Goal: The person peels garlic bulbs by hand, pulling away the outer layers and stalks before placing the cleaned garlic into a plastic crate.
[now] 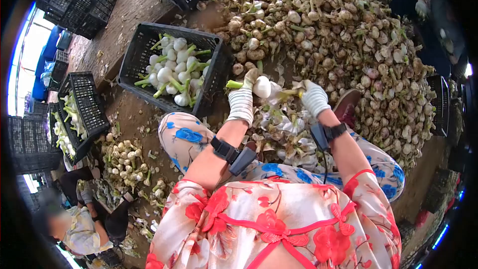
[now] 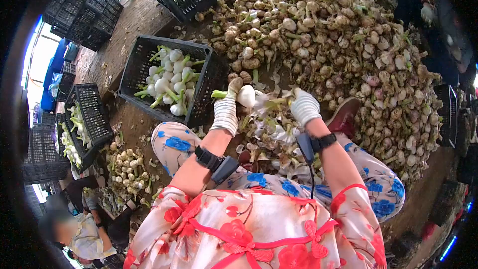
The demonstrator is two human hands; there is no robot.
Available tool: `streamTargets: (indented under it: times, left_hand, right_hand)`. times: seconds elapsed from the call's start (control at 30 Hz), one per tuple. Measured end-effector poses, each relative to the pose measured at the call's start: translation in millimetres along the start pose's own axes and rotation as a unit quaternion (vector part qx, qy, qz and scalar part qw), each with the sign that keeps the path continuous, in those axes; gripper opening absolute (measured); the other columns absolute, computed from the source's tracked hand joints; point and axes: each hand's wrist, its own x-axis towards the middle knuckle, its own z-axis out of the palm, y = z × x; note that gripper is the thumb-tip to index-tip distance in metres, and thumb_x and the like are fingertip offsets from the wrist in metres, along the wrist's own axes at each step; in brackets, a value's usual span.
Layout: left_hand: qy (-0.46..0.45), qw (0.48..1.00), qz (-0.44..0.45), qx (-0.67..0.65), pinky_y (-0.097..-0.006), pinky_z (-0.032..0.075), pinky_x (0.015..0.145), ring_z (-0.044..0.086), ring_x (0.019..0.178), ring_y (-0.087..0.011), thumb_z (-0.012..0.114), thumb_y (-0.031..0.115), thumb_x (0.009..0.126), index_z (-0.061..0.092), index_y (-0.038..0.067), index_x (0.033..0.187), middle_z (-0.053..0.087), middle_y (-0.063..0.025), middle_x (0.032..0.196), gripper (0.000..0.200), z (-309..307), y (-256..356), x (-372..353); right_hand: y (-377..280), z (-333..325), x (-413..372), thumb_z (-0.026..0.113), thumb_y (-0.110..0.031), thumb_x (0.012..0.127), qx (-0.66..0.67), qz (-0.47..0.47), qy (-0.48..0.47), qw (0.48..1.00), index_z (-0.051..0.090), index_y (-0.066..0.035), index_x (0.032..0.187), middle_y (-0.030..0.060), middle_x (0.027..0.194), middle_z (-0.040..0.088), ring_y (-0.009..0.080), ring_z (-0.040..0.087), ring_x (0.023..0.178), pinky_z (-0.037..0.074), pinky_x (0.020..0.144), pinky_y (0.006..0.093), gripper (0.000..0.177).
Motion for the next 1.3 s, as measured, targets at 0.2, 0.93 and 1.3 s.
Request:
streamTargets:
  times: [0.2,0.93,1.3]
  left_hand:
    - [-0.058,0.991,-0.074,-0.092,-0.0247,0.046,0.039,0.057,0.051,-0.0136,0.062,0.061,0.067,0.06,0.011,0.083,0.061,-0.002,0.069,0.053,-2,-6,7]
    - [-0.052,0.962,-0.037,-0.266,-0.0348,0.047,0.047,0.05,0.051,-0.0176,0.062,0.018,0.079,0.054,0.007,0.082,0.054,-0.0064,0.064,0.014,-38,31,29]
    - [0.363,0.782,0.088,0.498,-0.0344,0.043,0.083,0.057,0.095,-0.0275,0.066,0.027,0.068,0.056,0.003,0.109,0.06,-0.0184,0.1,0.049,-186,154,143]
  right_hand:
    - [-28,-13,-21,0.063,-0.038,0.075,0.177,-0.023,-0.016,0.984,0.053,0.005,0.107,0.0182,0.091,0.062,0.0252,0.06,0.088,0.046,0.078,0.0319,0.054]
    - [10,30,4,0.06,-0.03,0.078,0.213,-0.039,-0.175,0.96,0.06,0.002,0.092,0.0173,0.078,0.063,0.0222,0.058,0.067,0.045,0.064,0.0323,0.035]
    - [43,26,8,0.058,-0.031,0.08,0.209,-0.016,-0.157,0.965,0.06,0.002,0.086,0.0175,0.07,0.058,0.0204,0.053,0.063,0.042,0.059,0.0323,0.034]
